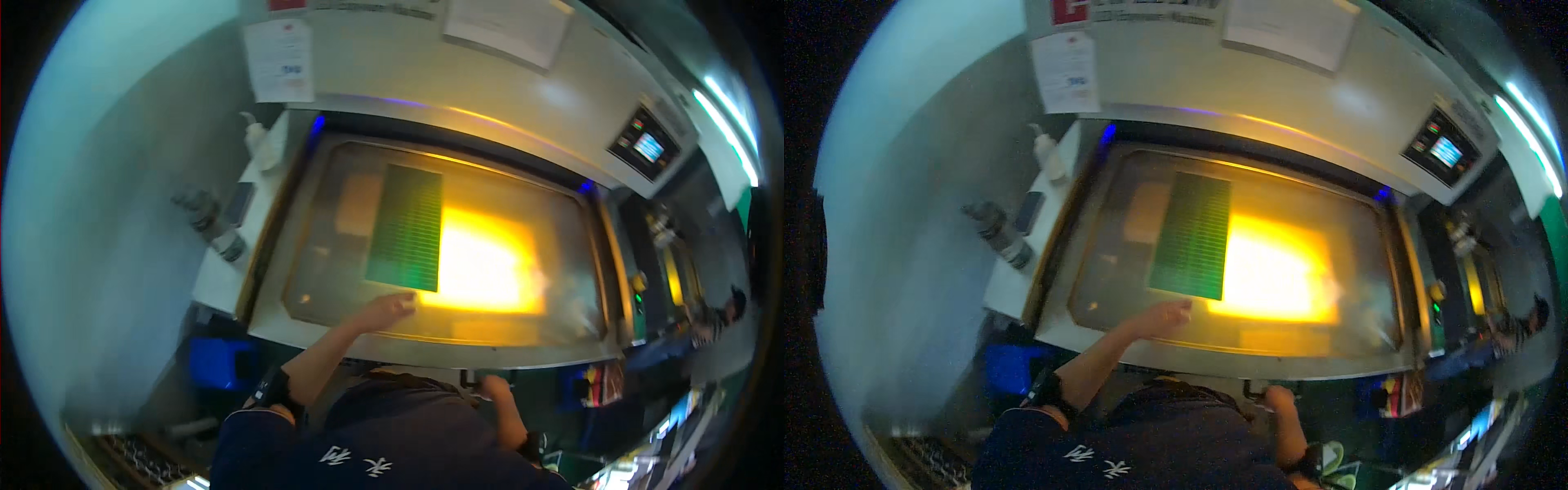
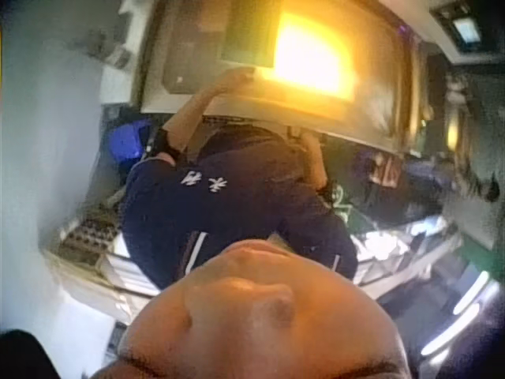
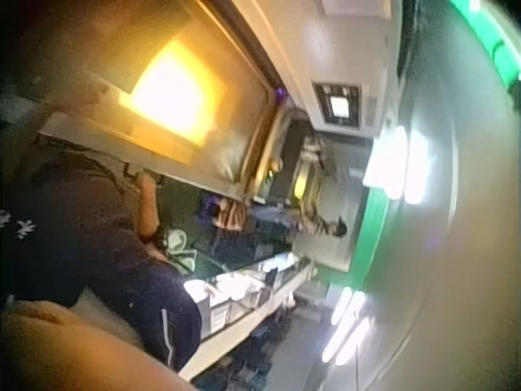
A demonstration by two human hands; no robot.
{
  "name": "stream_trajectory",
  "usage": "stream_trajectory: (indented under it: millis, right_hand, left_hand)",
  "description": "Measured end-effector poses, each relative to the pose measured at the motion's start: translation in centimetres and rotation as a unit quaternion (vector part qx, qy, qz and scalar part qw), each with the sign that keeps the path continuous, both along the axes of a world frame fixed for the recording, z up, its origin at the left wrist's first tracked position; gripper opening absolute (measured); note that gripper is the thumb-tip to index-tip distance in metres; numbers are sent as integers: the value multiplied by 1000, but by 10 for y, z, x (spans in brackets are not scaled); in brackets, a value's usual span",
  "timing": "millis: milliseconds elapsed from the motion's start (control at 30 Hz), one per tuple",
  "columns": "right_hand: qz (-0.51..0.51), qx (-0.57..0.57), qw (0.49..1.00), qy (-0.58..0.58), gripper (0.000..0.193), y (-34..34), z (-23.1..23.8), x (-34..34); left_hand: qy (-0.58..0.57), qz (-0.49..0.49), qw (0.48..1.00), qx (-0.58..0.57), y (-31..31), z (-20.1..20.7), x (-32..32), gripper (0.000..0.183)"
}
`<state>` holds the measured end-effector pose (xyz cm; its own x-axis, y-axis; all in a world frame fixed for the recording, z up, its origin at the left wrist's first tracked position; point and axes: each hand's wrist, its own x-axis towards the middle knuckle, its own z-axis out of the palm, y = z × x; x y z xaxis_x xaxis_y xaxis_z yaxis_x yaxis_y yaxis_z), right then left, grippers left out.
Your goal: The recorder places circuit boards into a UV LED exposure machine, closes the lid, and operates the touchscreen controls.
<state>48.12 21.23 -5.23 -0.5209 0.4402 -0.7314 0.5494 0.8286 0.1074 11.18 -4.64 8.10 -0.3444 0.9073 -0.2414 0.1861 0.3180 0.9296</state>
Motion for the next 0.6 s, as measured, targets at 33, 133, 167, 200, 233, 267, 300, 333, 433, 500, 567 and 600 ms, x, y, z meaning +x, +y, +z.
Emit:
stream_trajectory:
  millis: [33, 133, 167, 200, 233, 267, 300, 333, 433, 500, 567, 600]
  right_hand:
    - [24, -5, 999, -23, 60, -2, 9, -22]
    - [31, -26, 997, -61, 60, -10, 34, -48]
    - [21, -38, 996, -80, 58, -15, 35, -47]
    - [22, -35, 997, -68, 52, -19, 48, -56]
    - [-1, -39, 997, -70, 52, -17, 41, -55]
    - [2, -40, 995, -92, 51, -12, 29, -54]
    - [-10, -42, 992, -118, 51, -9, 16, -38]
    - [-13, -50, 991, -120, 51, -9, 18, -39]
    - [-35, -67, 996, -52, 48, -19, 53, -61]
    - [-156, -107, 979, 81, 44, -26, 48, -34]
    - [-251, -133, 934, 218, 40, -31, 46, -12]
    - [-365, -184, 839, 359, 36, -38, 46, -2]
  left_hand:
    - [-31, 101, 994, 5, -16, -16, -24, 67]
    - [-56, 315, 947, -1, -48, -29, -60, 66]
    - [-55, 309, 949, -9, -54, -39, -65, 66]
    - [30, 291, 956, -38, -56, -51, -71, 65]
    - [112, 256, 958, -62, -48, -54, -72, 64]
    - [110, 230, 965, -62, -37, -58, -72, 64]
    - [135, 194, 970, -58, -15, -63, -68, 66]
    - [159, 173, 970, -56, -3, -70, -62, 68]
    - [366, 132, 921, -31, 28, -90, -50, 76]
    - [384, 69, 919, -59, 57, -101, -30, 78]
    - [406, 23, 909, -89, 77, -119, -6, 79]
    - [463, 11, 880, -107, 81, -132, 8, 78]
